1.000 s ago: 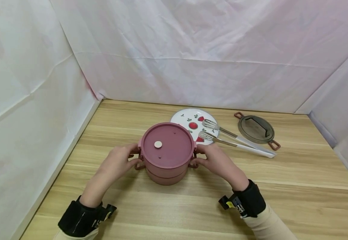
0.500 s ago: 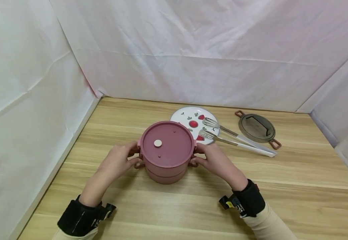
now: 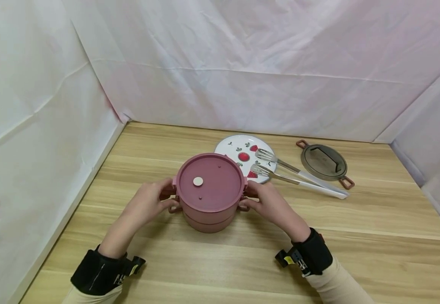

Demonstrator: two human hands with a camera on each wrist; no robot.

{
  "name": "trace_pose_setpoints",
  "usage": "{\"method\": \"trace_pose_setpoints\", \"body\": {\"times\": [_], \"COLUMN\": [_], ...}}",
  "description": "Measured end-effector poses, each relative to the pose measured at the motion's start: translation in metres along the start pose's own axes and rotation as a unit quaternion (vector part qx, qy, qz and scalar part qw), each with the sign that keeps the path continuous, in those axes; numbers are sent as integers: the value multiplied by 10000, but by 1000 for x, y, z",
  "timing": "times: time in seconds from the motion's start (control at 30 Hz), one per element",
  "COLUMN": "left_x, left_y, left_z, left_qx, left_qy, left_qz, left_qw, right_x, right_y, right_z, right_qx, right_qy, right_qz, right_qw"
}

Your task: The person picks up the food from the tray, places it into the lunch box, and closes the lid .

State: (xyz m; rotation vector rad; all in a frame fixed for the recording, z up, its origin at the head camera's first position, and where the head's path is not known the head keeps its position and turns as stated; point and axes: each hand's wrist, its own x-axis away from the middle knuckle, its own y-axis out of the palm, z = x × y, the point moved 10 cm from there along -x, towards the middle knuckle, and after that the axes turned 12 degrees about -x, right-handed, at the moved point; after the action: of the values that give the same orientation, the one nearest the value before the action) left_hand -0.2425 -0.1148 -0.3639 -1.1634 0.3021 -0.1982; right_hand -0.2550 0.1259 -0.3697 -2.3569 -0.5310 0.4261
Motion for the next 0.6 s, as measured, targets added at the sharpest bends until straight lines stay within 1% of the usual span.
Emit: {"method": "trace_pose_setpoints", "body": {"times": [0.13, 0.23, 0.4, 0.6], "left_x": [0, -1, -2, -3], "left_y": [2, 4, 7, 8], "left_z": [-2, -4, -4, -3], "left_qx": [13, 56, 162, 288], "left_qy": [0, 6, 67, 142], "left_qz": [0, -11, 6, 56], "left_qw": [10000, 10000, 9998, 9995], "right_x": [0, 1, 2, 1], "right_y": [0, 0, 2, 3], "right_z": [0, 0, 4, 8], "right_qx": [84, -29, -432, -580], "right_qy": [-60, -93, 7, 225], "right_qz": [56, 46, -17, -52], "right_qw": [9999, 9999, 9991, 9981]}}
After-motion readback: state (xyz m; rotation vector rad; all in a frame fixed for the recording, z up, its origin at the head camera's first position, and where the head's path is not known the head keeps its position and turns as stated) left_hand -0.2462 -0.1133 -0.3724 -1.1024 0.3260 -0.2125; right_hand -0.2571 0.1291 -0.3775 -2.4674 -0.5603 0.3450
